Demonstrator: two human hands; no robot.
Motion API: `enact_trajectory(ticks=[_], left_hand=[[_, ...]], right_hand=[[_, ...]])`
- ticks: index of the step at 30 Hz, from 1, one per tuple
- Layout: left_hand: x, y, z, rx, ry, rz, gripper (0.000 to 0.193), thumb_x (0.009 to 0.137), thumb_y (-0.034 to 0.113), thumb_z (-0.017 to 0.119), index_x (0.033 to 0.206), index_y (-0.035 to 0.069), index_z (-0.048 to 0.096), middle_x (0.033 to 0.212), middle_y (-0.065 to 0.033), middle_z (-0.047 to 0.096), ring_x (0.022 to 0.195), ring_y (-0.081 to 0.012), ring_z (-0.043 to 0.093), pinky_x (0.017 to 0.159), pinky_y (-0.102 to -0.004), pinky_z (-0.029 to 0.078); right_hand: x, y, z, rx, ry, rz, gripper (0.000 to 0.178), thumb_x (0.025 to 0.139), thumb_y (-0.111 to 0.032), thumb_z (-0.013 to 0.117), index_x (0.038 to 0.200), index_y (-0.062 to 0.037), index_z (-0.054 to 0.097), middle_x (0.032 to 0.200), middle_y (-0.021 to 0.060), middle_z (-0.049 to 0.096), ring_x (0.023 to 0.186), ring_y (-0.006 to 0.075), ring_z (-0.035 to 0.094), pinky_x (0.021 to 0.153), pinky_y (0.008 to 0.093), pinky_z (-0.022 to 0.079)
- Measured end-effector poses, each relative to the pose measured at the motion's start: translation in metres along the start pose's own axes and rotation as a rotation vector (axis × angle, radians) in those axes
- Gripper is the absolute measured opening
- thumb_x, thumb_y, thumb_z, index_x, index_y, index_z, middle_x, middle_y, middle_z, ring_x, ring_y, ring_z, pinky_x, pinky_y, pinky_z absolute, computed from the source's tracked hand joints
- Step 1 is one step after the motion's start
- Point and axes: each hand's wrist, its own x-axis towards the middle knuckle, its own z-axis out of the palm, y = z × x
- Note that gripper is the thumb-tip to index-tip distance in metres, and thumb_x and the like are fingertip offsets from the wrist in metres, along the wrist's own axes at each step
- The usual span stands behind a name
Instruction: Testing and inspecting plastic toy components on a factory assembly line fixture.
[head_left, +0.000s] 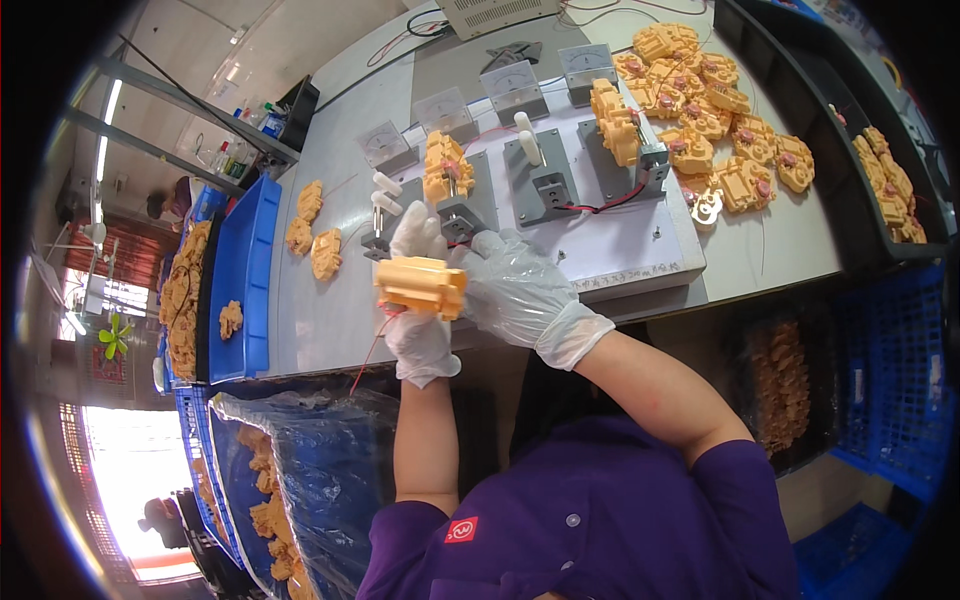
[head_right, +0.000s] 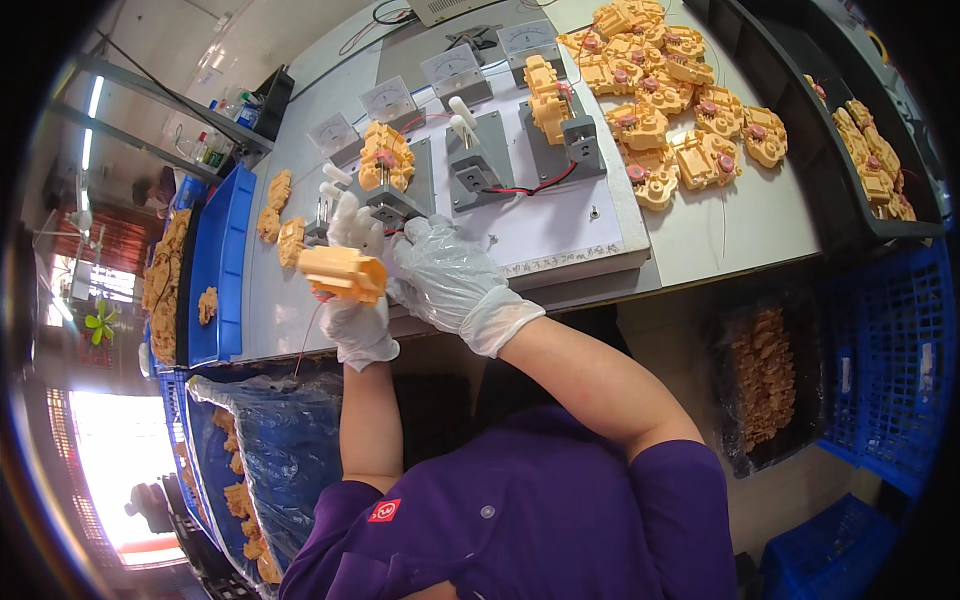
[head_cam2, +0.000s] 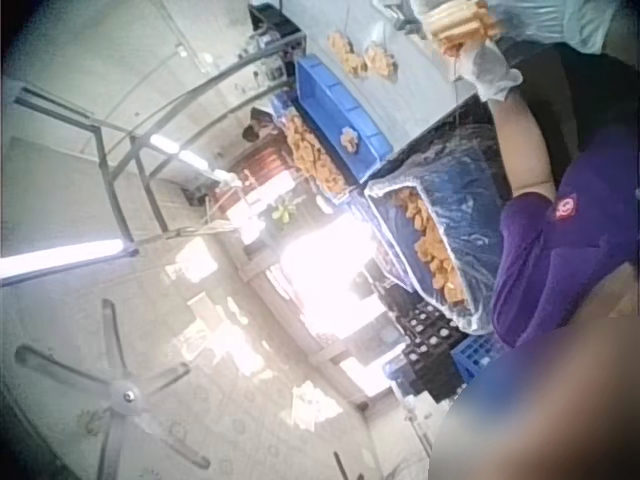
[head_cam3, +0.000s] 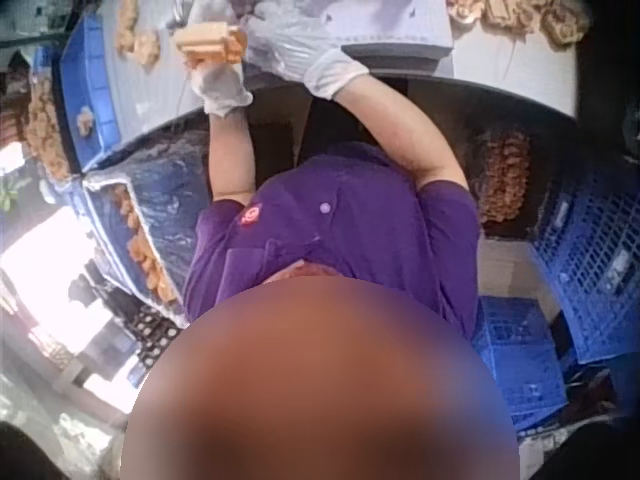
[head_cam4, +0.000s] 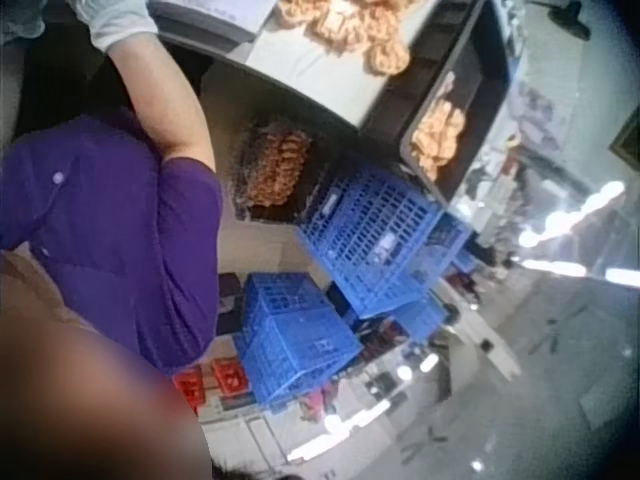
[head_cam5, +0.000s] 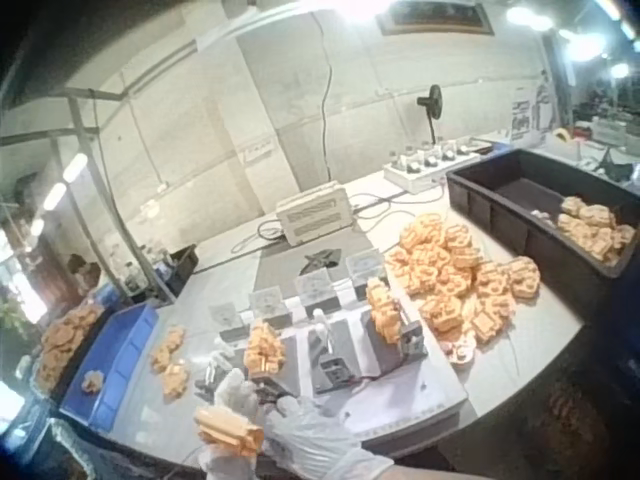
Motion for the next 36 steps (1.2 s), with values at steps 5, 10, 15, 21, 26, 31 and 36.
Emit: enact_trajectory(ticks=[5, 10, 15, 21, 26, 31, 36], left_hand=[[-0.007, -0.023, -0.042, 0.116, -0.081, -0.103, 0.062, 0.07, 0.022, 0.087, 0.122, 0.003, 0.059, 0.129, -0.0084, 0.058, 0.102, -0.0171, 0.065, 0.09, -0.0332, 0.055], [0.01, -0.009, -0.02, 0.067, -0.328, 0.025, 0.042, 0.082, 0.013, 0.074, 0.12, 0.003, 0.06, 0.133, -0.0119, 0.058, 0.116, -0.0196, 0.06, 0.098, -0.0339, 0.05], [0.017, -0.012, -0.012, -0.208, -0.42, -0.122, 0.04, 0.09, 0.009, 0.064, 0.128, 0.002, 0.057, 0.136, -0.0136, 0.057, 0.121, -0.0206, 0.057, 0.101, -0.0336, 0.048], [0.007, -0.066, -0.107, -0.407, -0.401, -0.171, 0.065, 0.098, 0.057, 0.042, 0.139, 0.007, 0.048, 0.13, -0.0196, 0.061, 0.111, -0.0411, 0.062, 0.088, -0.0586, 0.055], [0.013, 0.001, -0.018, -0.016, -0.327, -0.136, 0.102, 0.061, 0.04, 0.082, 0.143, -0.004, 0.042, 0.134, -0.0183, 0.055, 0.106, -0.0298, 0.064, 0.088, -0.0388, 0.058], [-0.001, 0.012, -0.001, -0.017, -0.21, -0.1, 0.086, 0.065, 0.024, 0.085, 0.137, -0.004, 0.047, 0.129, -0.0126, 0.059, 0.113, -0.0259, 0.064, 0.088, -0.0339, 0.056], [-0.032, 0.016, -0.035, -0.161, -0.119, -0.15, 0.066, 0.078, 0.01, 0.074, 0.137, 0.001, 0.047, 0.13, -0.012, 0.059, 0.117, -0.0265, 0.061, 0.094, -0.0371, 0.052]], right_hand=[[0.008, 0.005, 0.005, 0.127, -0.046, 0.118, 0.02, 0.077, -0.01, 0.069, 0.094, -0.0021, 0.064, 0.101, 0.0169, 0.06, 0.093, 0.0375, 0.061, 0.075, 0.0432, 0.056], [0.017, 0.018, 0.018, 0.081, -0.095, 0.022, 0.012, 0.079, -0.009, 0.066, 0.09, -0.0044, 0.07, 0.088, 0.0173, 0.063, 0.085, 0.0368, 0.064, 0.072, 0.0444, 0.055], [0.044, -0.004, -0.067, 0.144, 0.04, -0.035, 0.008, 0.078, -0.01, 0.067, 0.078, -0.0041, 0.062, 0.077, 0.018, 0.062, 0.078, 0.0376, 0.062, 0.073, 0.0436, 0.052], [0.125, -0.016, -0.052, -0.001, -0.324, 0.282, 0.039, 0.077, -0.021, 0.068, 0.109, -0.0025, 0.059, 0.099, 0.0209, 0.07, 0.088, 0.038, 0.069, 0.08, 0.0441, 0.055], [0.146, -0.026, -0.096, 0.0, 0.015, 0.183, 0.032, 0.081, -0.029, 0.068, 0.102, -0.0045, 0.068, 0.092, 0.0216, 0.07, 0.088, 0.0387, 0.068, 0.082, 0.0434, 0.054], [0.131, 0.077, -0.232, -0.191, 0.569, 0.169, 0.034, 0.08, -0.033, 0.065, 0.102, -0.0069, 0.066, 0.097, 0.018, 0.069, 0.086, 0.0383, 0.067, 0.073, 0.0446, 0.055], [0.006, 0.206, -0.375, -0.623, 0.742, 0.823, 0.054, 0.074, -0.033, 0.064, 0.114, 0.0018, 0.056, 0.11, 0.0303, 0.066, 0.103, 0.0436, 0.066, 0.088, 0.0478, 0.053]])
